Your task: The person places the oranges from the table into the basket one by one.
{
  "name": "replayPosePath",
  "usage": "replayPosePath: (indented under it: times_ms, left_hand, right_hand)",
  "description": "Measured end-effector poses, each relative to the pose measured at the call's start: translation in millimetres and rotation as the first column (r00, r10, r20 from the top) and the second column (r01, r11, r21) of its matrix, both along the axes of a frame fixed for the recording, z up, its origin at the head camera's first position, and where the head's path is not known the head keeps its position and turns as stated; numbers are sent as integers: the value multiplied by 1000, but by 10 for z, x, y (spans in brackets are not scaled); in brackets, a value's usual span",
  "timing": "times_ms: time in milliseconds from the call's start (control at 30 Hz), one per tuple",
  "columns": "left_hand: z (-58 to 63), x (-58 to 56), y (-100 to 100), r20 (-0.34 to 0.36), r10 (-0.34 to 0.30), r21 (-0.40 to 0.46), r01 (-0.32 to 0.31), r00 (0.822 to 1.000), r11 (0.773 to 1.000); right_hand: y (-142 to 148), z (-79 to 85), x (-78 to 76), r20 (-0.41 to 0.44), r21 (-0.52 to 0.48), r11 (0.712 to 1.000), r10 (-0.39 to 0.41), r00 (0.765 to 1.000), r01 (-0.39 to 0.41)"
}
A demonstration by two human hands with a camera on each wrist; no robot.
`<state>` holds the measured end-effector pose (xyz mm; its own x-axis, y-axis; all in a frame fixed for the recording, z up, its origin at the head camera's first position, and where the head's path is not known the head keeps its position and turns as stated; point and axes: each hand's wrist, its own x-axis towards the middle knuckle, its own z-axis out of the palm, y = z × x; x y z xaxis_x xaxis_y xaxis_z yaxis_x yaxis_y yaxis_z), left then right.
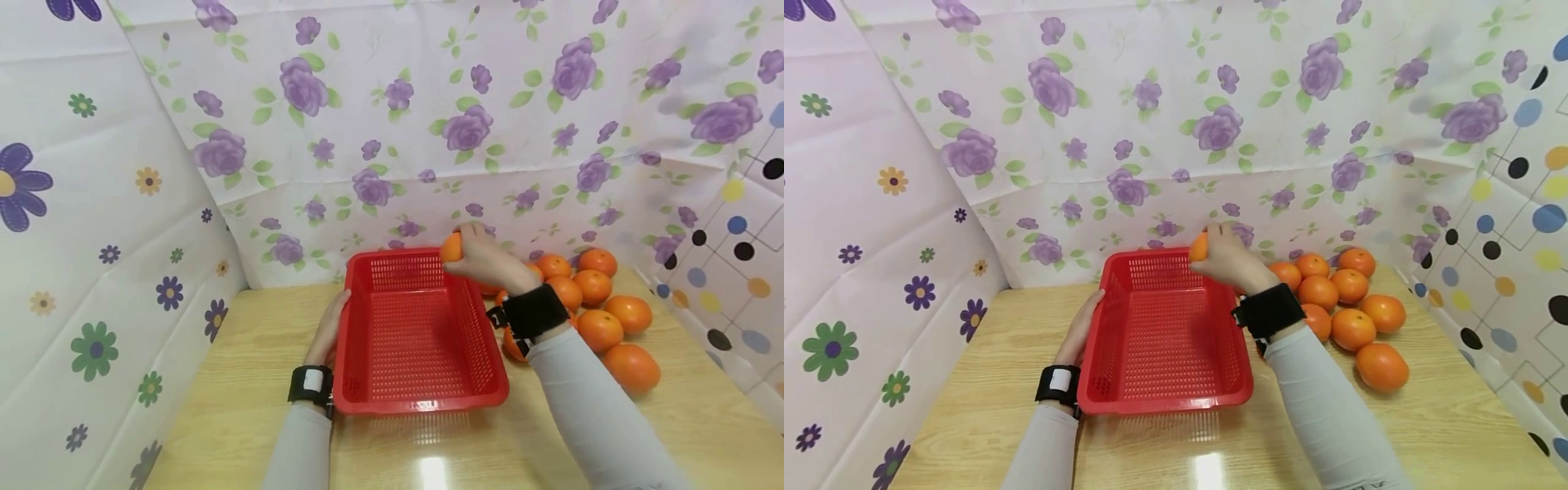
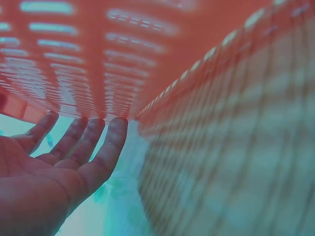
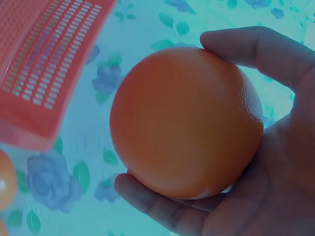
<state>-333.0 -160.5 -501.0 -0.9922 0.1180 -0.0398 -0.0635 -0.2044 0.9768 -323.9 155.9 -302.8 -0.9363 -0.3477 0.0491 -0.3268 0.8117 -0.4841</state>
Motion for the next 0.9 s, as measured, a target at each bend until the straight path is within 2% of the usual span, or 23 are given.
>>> replayPosePath:
  times_ms: [233,567,767,900]
  left_hand:
    - [-7,36,-20,27,13,25,-13,1000,1000]
    - [-15,-29,32,24,-2,32,1,1000,999]
    - [-9,2,37,38,-11,37,9,999,999]
    - [-11,8,21,35,-4,20,3,999,1000]
  right_hand:
    - [-265,-169,-171,72,-56,998,29,997,-25]
    - [-627,-533,-417,56,-97,995,12,998,-7]
    - [-795,-710,-520,53,-92,996,-14,998,19]
    - [-874,-827,-569,45,-78,997,-6,999,10]
